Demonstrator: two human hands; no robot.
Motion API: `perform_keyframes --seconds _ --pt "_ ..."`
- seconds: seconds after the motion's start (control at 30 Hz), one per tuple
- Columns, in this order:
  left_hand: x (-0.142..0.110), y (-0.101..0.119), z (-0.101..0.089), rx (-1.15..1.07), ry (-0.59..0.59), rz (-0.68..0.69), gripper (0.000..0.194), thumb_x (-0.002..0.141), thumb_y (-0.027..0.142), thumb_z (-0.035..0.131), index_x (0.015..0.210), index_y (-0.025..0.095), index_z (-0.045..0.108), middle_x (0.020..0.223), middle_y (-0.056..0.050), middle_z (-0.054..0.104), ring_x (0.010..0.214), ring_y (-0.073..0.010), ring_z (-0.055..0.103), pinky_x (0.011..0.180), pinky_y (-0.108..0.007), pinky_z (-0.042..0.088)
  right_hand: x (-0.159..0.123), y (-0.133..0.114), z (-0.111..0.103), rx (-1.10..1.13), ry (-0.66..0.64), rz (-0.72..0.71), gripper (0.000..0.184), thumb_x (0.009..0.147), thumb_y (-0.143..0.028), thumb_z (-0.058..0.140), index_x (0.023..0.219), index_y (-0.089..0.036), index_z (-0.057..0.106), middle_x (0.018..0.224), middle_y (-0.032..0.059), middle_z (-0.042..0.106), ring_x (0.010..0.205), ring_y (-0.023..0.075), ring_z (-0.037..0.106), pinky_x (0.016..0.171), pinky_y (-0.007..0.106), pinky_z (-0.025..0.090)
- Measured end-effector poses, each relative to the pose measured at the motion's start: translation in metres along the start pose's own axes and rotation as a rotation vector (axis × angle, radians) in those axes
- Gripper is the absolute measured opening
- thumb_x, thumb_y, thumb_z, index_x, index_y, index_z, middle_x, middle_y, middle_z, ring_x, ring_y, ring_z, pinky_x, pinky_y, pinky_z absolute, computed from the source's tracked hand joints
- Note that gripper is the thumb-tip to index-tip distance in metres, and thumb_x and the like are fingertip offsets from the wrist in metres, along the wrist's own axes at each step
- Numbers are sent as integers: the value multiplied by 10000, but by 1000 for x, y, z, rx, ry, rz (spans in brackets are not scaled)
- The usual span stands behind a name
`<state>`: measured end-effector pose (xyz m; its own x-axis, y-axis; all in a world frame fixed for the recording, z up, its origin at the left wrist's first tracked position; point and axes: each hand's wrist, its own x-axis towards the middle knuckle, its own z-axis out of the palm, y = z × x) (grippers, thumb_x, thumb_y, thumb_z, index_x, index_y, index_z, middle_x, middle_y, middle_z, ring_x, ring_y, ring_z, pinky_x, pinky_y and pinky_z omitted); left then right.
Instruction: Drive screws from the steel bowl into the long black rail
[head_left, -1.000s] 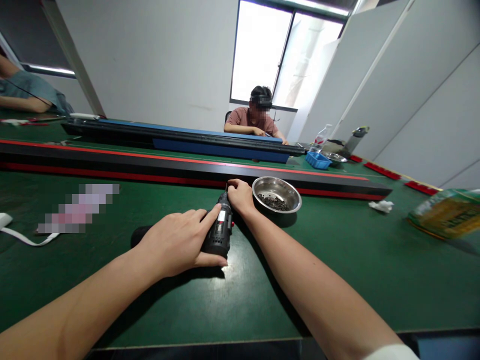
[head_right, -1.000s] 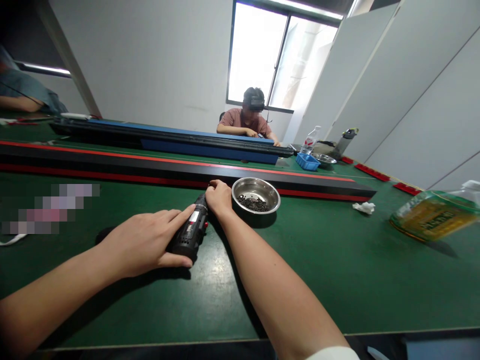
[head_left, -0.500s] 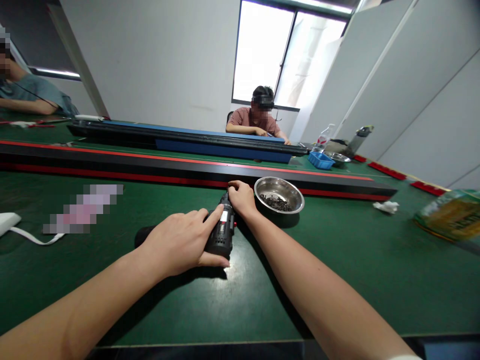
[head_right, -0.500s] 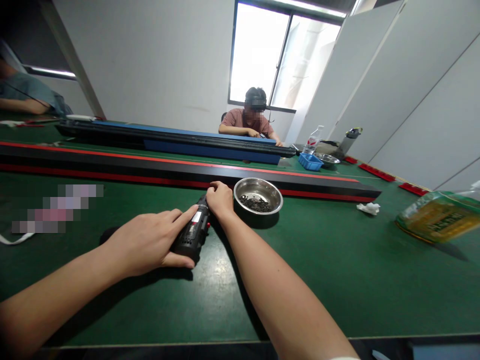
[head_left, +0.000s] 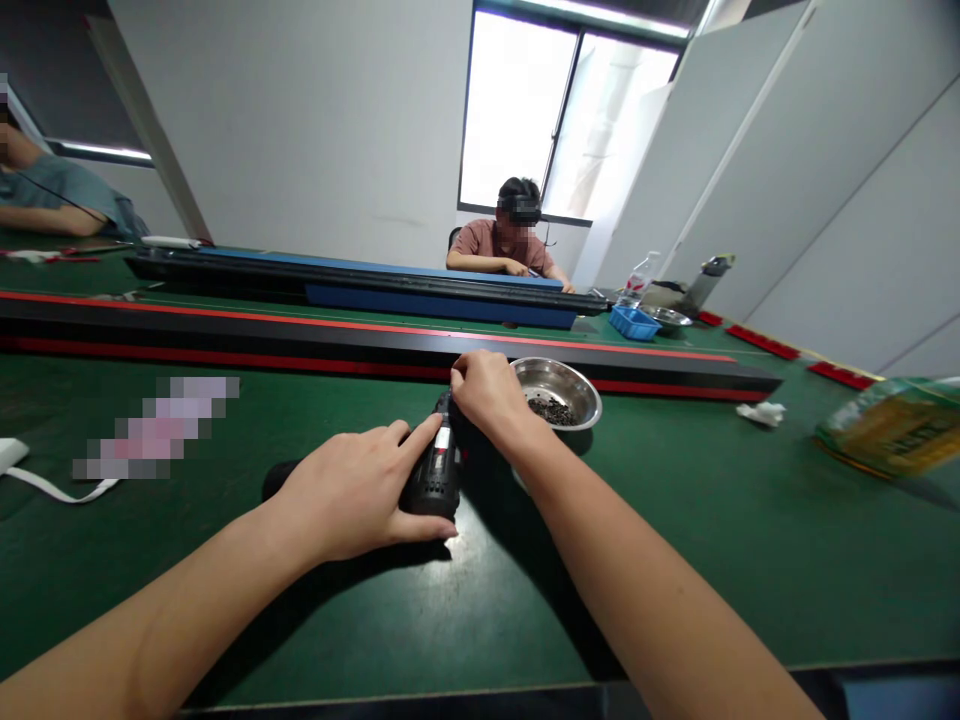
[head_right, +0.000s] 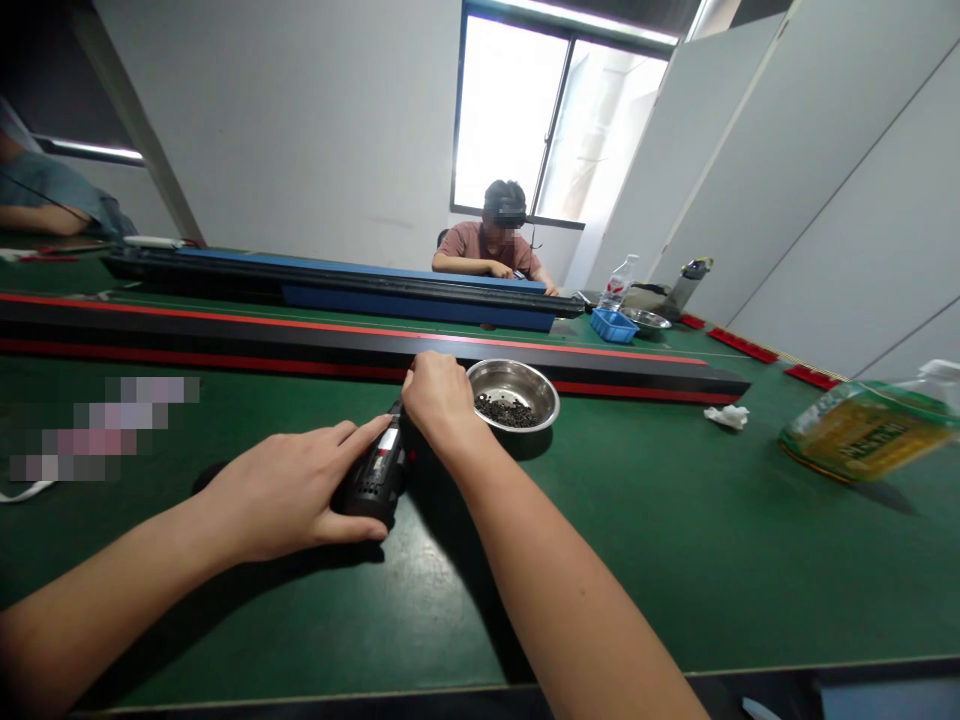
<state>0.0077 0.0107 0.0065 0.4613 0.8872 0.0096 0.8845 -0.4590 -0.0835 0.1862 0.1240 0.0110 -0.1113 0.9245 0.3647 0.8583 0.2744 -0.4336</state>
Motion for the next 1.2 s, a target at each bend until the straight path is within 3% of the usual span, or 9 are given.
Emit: perform_keyframes --seconds 0.13,0.27,0.43,0.6,0.67,1.03,1.2 --pt "0 0 0 -8 4 0 1116 815 921 503 1697 274 277 1305 -175 709 1009 -397 758 793 -482 592 0 10 -53 70 278 -159 192 986 -251 615 985 -212 803 1009 110 821 970 285 770 957 383 562" --pt "0 -1 2 -8 9 -9 1124 817 922 492 1705 272 258 1313 -181 708 999 -394 759 789 -481 584 -7 46 -88 158 593 -215 163 1001 -294 630 1040 -213 766 1011 109 810 859 249 763 890 385 590" --pt "0 0 0 -7 -4 -23 1119 810 923 497 1698 280 272 1362 -190 698 1034 -390 758 815 -468 582 -15 91 -87 295 798 -213 208 1029 -401 618 1077 -225 718 979 96 794 790 236 770 743 377 624" --pt "-1 -2 0 -5 -14 -25 1105 828 906 487 1708 285 237 1413 -197 672 1059 -391 752 841 -479 581 -24 100 -86 239 946 -227 275 1053 -481 586 1081 -240 715 937 86 777 747 221 753 693 377 628" --pt "-1 -3 1 -5 -14 -26 1095 829 903 488 1705 292 242 1425 -195 664 1055 -391 750 837 -483 581 -26 99 -89 195 974 -240 277 1055 -480 586 1093 -240 720 952 83 772 779 224 756 715 387 635" --pt "-1 -5 2 -13 -8 -13 1090 830 911 479 1702 303 238 1325 -162 700 1007 -390 755 794 -492 587 -32 90 -85 265 863 -265 204 1027 -384 628 1126 -247 742 1024 91 783 921 249 774 836 429 663" --pt "0 -4 0 -35 -24 -13 1105 826 903 493 1709 294 228 1311 -153 703 1019 -396 749 803 -505 584 -33 87 -84 309 852 -261 218 1021 -390 634 1113 -230 750 1011 83 778 897 245 775 833 432 662"
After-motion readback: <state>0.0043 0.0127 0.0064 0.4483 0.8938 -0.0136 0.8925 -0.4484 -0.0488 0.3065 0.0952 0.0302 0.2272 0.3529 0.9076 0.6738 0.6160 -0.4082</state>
